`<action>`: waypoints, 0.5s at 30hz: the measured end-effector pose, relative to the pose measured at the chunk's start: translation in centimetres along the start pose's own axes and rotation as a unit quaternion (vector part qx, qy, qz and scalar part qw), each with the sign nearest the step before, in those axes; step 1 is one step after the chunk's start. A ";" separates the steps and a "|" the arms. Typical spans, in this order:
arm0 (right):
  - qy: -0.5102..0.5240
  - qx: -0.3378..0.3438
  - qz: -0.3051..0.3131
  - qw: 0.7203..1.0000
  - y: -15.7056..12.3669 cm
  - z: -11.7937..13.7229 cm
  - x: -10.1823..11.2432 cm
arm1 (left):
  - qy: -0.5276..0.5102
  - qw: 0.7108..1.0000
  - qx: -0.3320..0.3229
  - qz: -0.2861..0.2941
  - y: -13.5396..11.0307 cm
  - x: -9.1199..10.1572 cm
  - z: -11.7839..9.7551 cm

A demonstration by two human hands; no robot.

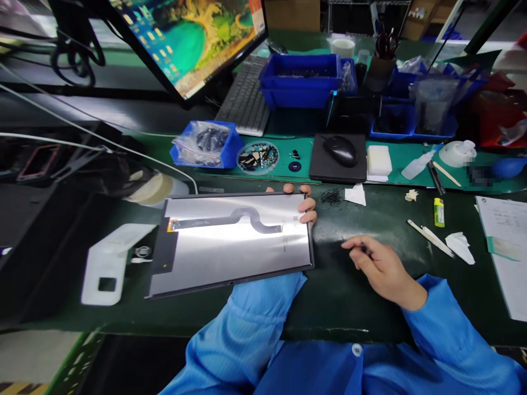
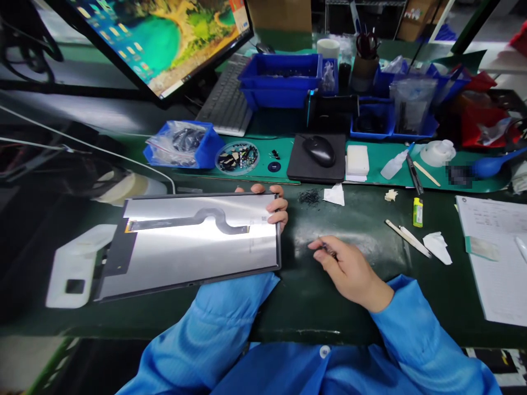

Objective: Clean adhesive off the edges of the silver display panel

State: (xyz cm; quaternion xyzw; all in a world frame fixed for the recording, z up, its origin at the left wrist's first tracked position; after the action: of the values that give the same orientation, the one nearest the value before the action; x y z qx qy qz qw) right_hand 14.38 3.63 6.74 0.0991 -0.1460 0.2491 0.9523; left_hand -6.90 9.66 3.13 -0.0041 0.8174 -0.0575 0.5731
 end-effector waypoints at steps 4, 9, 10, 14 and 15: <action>-0.066 0.043 0.085 0.993 -0.3 0.6 -1.4 | -0.002 1.000 -0.005 0.000 0.0 0.3 0.0; -0.143 0.077 0.067 0.984 -0.4 0.7 -1.8 | 0.008 1.000 -0.008 0.000 0.3 1.2 -0.1; -0.154 0.086 0.054 0.983 -0.4 0.6 -1.8 | 0.008 1.000 -0.009 0.001 0.4 1.3 -0.2; -0.185 0.150 0.025 0.971 -0.4 0.6 -2.0 | 0.004 1.000 -0.026 0.003 0.7 1.9 -0.4; -0.192 0.165 0.023 0.967 -0.4 0.6 -2.1 | 0.006 0.999 -0.032 0.005 0.7 2.0 -0.4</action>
State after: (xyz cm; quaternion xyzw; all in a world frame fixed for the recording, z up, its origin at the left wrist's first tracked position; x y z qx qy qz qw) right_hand 12.73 2.18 6.62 0.2977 -0.2854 0.2680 0.8707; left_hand -7.96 10.25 1.30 -0.0181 0.8220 -0.0291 0.5684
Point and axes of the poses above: each hand's wrist, its own y-axis towards the middle knuckle, its own x-axis out of the back of the hand, z = x × y, the point moved 4 cm from there along y, towards the middle knuckle, and after that the axes turned 9 degrees about y, right-handed, at the moved point
